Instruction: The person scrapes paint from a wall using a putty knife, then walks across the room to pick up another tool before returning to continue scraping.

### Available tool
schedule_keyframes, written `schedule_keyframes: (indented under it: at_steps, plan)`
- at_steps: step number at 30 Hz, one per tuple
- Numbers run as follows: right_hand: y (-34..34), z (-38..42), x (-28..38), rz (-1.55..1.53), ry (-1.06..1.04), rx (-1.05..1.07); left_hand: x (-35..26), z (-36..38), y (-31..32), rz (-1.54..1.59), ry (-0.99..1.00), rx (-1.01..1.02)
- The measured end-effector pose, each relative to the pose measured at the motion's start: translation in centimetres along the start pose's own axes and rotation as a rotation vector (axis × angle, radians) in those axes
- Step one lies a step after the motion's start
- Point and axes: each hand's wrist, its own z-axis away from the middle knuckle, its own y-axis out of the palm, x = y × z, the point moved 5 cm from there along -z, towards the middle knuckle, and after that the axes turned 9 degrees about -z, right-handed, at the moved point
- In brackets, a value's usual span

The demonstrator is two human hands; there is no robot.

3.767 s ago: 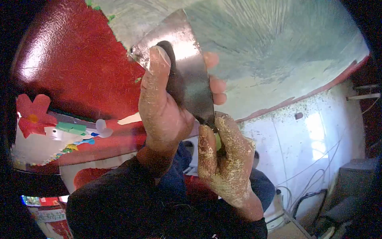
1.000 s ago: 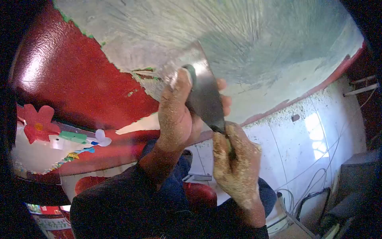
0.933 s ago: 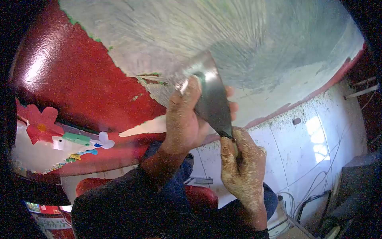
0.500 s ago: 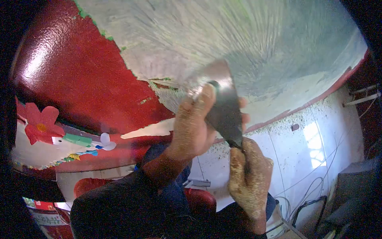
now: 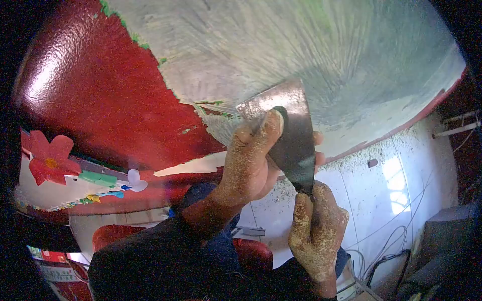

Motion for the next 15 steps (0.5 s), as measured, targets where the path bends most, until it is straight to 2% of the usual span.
schedule_keyframes:
  at_steps: [2, 6, 8, 15]
  plan:
    - [1.3, -0.3, 0.2, -0.062, -0.058, 0.006, -0.4, 0.3, -0.4, 0.031, 0.025, -0.057]
    - [2.1, -0.1, 0.8, -0.118, -0.171, 0.016, -1.8, 1.4, -0.6, 0.181, 0.059, 0.005]
    - [1.5, -0.2, 0.6, -0.061, -0.242, 0.046, -1.4, 1.3, -0.5, 0.066, 0.068, -0.055]
    - [0.0, 0.0, -0.2, -0.087, -0.004, 0.009, 0.2, 0.4, 0.1, 0.035, 0.016, -0.025]
